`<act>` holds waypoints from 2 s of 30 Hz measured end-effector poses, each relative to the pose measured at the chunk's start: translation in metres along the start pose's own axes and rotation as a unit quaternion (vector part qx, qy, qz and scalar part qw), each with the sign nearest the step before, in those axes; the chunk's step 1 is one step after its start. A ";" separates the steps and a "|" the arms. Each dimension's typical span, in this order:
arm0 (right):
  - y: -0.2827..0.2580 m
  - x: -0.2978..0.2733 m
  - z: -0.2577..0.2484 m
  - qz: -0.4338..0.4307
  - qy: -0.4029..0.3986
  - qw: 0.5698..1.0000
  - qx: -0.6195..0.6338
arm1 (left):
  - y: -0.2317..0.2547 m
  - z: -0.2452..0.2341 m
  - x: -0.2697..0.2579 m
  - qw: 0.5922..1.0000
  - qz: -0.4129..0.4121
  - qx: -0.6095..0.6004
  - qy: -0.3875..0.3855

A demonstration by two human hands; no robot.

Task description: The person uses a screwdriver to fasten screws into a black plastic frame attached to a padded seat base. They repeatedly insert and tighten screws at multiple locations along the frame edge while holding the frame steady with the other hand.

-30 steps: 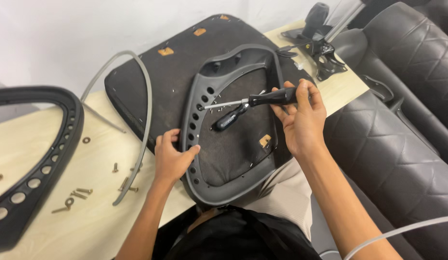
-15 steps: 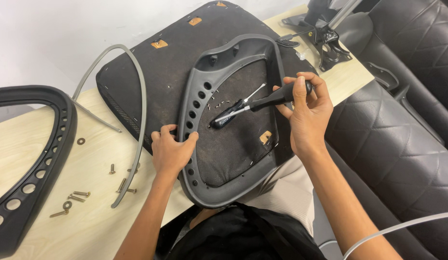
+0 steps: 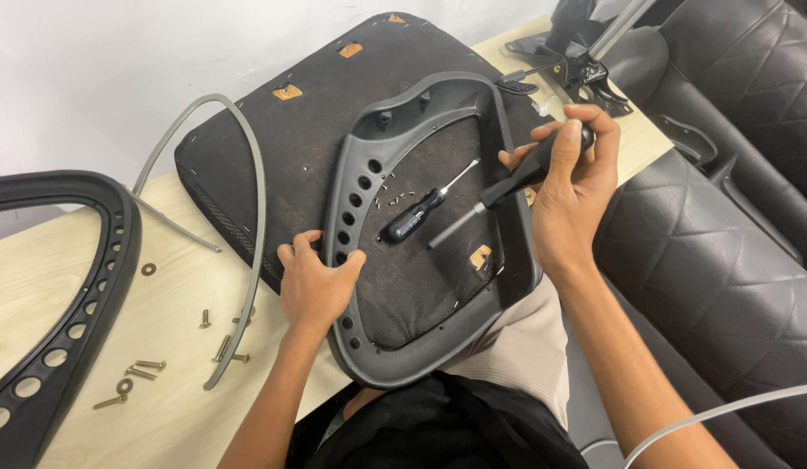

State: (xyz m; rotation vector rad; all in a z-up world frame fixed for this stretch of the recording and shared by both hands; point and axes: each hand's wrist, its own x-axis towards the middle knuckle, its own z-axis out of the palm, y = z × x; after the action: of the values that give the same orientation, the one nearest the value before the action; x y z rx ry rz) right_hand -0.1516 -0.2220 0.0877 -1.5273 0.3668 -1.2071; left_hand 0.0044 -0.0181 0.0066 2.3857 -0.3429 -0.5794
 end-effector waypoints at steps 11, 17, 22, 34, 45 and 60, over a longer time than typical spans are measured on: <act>0.016 0.003 0.018 0.090 -0.036 0.995 0.010 | -0.001 0.004 0.001 1.000 0.016 -0.012 0.007; 0.025 0.001 0.021 0.119 -0.014 0.992 0.043 | -0.001 0.001 -0.002 0.999 0.014 -0.025 0.020; 0.027 0.002 0.021 0.120 0.030 0.989 0.079 | 0.000 0.000 -0.005 0.999 0.020 -0.032 0.026; 0.016 -0.016 0.048 0.140 0.064 0.976 0.157 | 0.001 -0.002 -0.003 1.000 0.008 0.000 -0.021; -0.006 -0.021 0.060 0.217 0.073 0.935 0.270 | -0.012 -0.012 0.003 0.990 0.067 0.046 -0.112; -0.006 -0.026 0.077 0.207 0.051 0.944 0.252 | -0.012 -0.011 0.002 0.993 0.051 0.019 -0.101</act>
State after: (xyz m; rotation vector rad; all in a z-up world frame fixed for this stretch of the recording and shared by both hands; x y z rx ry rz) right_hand -0.1012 -0.1578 0.0895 -0.8921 0.3876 -0.9507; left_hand 0.0125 -0.0035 0.0056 2.3352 -0.5646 -0.7750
